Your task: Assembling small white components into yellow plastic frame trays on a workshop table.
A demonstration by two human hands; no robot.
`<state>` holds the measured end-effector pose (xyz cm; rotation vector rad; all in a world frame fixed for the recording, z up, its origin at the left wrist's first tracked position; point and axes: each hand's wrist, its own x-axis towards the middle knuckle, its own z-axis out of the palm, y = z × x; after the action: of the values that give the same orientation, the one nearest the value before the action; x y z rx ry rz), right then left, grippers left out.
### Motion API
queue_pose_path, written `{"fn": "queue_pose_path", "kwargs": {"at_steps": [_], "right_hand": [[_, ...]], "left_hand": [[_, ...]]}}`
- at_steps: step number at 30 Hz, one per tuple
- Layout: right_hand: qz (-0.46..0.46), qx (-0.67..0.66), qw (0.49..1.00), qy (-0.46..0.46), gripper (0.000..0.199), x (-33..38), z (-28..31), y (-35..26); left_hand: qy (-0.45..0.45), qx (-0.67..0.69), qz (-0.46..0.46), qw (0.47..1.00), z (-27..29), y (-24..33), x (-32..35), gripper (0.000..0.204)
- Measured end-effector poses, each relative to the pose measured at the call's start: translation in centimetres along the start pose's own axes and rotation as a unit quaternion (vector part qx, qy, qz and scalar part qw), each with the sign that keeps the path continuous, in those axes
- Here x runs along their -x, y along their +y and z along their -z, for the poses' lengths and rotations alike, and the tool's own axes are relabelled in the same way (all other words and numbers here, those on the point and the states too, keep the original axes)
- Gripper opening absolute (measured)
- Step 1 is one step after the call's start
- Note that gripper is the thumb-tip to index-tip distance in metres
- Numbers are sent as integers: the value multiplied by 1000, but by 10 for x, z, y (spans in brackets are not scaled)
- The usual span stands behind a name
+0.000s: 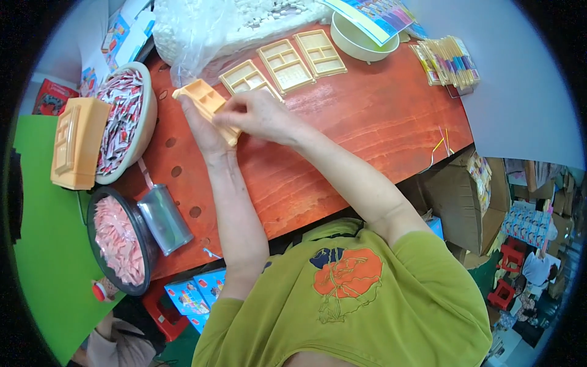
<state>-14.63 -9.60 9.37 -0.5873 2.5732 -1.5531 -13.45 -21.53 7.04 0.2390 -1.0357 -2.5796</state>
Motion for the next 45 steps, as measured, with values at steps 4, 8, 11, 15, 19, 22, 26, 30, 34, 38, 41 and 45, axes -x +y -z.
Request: {"fn": "queue_pose_path", "kwargs": {"at_steps": [4,8,11,15,19,22,26,30,34,38,41,45], "right_hand": [[-77,-144,983,-85,21,13,1,-14],[-54,-129,990,-26,22,16,-16,-10],[-77,-117,989,-36,22,19,-26,-20],[-35,-22,999,-3,25,7,-47,-22],[29,157,987,-1,23,-7,-67,-3],[83,144,986,25,23,-3,-70,-3],[-2,-96,977,-188,27,31,-51,-33],[-50,-152,973,-166,25,49,-49,-39],[-31,-184,973,-136,23,58,-53,-40],[-13,-135,986,-100,26,52,-58,-50],[1,-37,995,-98,27,37,-65,-49],[62,93,989,-99,23,11,-108,-30]], "left_hand": [[-32,20,8,999,-16,10,12,58],[5,29,3,1000,7,-3,6,56],[69,-35,-35,996,33,6,10,56],[157,-134,-63,976,66,46,17,54],[172,-142,-38,974,66,60,35,53],[143,-83,-7,986,64,54,44,59],[108,-25,18,994,52,51,61,60],[68,-8,3,998,51,41,64,60],[47,-31,-1,998,60,45,66,62],[141,-36,-52,988,57,61,75,59],[208,-72,-55,974,62,67,85,57],[237,-143,-71,958,69,71,100,52]]}}
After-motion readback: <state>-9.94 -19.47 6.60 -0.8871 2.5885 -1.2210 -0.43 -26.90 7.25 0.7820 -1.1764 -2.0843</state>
